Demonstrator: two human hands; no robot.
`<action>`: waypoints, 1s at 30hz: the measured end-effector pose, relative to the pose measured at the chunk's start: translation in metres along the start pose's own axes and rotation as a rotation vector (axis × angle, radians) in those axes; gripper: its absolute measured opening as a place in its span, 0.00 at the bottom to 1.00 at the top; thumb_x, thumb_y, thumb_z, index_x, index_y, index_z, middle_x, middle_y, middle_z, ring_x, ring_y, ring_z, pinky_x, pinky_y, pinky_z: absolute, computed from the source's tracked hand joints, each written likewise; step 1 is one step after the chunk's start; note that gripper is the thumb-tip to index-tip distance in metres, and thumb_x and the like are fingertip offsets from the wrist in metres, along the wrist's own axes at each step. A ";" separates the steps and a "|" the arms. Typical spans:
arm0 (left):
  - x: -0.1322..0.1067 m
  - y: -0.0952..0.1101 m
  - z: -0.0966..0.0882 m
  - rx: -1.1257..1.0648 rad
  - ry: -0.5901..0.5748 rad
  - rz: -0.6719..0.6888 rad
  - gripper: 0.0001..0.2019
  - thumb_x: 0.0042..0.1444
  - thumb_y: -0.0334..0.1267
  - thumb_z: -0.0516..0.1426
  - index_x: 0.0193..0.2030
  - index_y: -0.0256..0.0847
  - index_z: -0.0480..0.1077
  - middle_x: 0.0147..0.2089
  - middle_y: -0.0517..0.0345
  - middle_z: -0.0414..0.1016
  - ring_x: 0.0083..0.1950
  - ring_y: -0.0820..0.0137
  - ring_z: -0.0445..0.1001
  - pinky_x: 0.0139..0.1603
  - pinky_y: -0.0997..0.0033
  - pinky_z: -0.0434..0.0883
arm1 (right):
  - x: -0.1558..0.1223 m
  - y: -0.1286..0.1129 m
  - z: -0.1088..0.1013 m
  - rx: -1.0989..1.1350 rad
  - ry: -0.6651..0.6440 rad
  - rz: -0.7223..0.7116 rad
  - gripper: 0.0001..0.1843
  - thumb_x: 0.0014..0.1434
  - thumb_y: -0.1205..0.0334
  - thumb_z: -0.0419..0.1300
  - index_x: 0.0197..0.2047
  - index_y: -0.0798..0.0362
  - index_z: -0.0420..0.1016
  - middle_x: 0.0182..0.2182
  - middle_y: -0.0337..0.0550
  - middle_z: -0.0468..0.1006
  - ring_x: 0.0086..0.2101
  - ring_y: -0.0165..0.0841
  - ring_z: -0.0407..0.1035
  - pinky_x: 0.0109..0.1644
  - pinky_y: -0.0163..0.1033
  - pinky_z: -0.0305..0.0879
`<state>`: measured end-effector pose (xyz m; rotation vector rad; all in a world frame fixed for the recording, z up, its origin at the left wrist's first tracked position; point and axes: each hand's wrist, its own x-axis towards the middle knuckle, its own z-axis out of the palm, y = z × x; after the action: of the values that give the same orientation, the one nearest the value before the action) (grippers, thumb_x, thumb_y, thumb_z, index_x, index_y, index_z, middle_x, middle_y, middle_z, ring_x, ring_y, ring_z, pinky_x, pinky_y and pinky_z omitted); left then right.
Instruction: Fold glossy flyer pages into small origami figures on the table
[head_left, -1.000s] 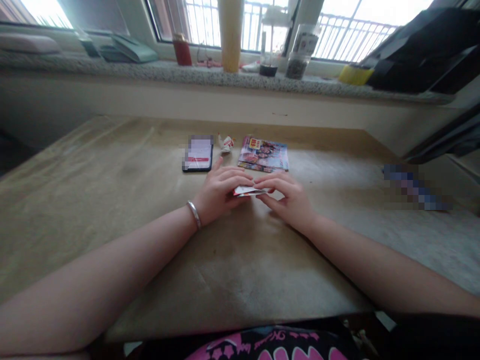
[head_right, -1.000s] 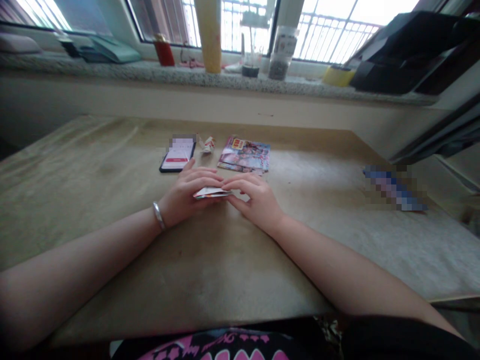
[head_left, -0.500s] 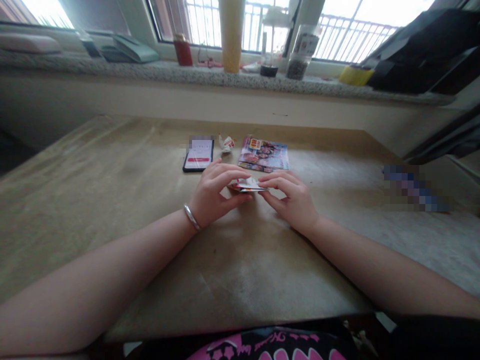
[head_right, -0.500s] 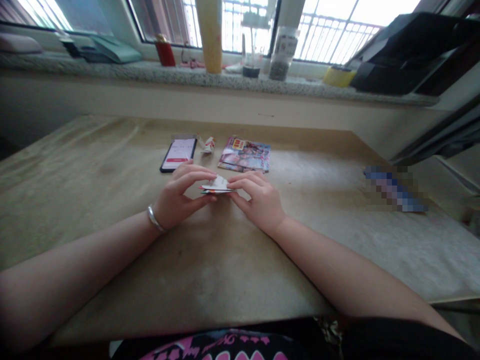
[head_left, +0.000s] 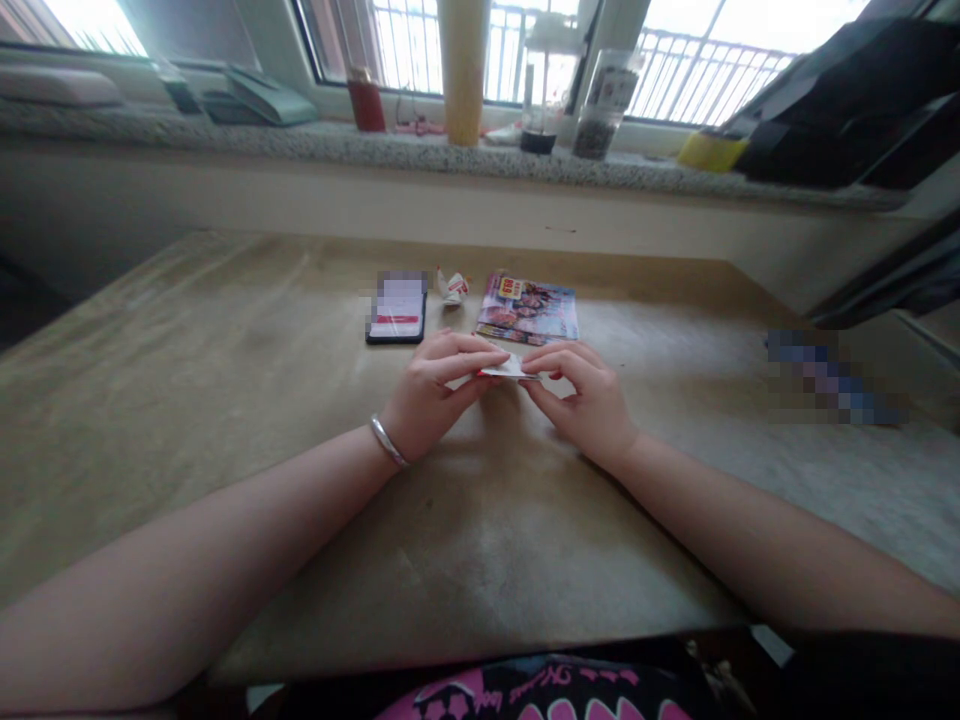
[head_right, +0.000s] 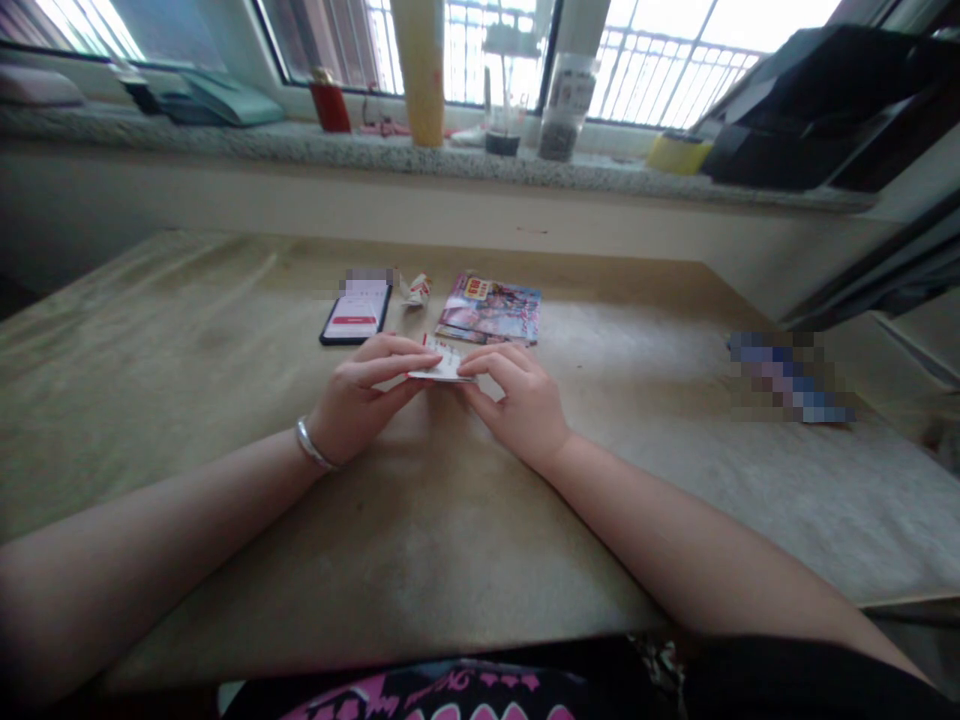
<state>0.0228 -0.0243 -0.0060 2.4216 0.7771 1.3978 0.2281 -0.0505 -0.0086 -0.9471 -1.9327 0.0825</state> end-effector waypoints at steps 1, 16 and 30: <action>0.000 0.000 0.000 0.000 -0.006 0.006 0.09 0.60 0.37 0.58 0.47 0.45 0.75 0.44 0.53 0.77 0.46 0.68 0.74 0.52 0.61 0.71 | 0.000 0.000 0.000 0.002 -0.001 0.004 0.03 0.59 0.63 0.60 0.37 0.47 0.73 0.37 0.42 0.78 0.40 0.34 0.72 0.44 0.43 0.70; 0.001 0.007 0.002 -0.077 0.020 -0.043 0.06 0.53 0.36 0.63 0.35 0.40 0.69 0.38 0.58 0.76 0.42 0.70 0.75 0.60 0.56 0.66 | -0.001 0.001 0.002 0.006 -0.019 0.023 0.01 0.57 0.64 0.60 0.34 0.47 0.72 0.34 0.41 0.76 0.37 0.34 0.70 0.41 0.42 0.68; 0.002 0.002 0.004 -0.039 0.083 -0.018 0.06 0.53 0.36 0.64 0.36 0.40 0.71 0.36 0.59 0.75 0.40 0.71 0.73 0.54 0.63 0.70 | -0.002 0.001 0.003 0.013 0.028 -0.033 0.04 0.57 0.68 0.60 0.35 0.49 0.71 0.32 0.40 0.73 0.33 0.32 0.67 0.35 0.38 0.66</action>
<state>0.0276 -0.0246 -0.0055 2.3351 0.7809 1.5006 0.2268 -0.0496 -0.0120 -0.9034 -1.9196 0.0621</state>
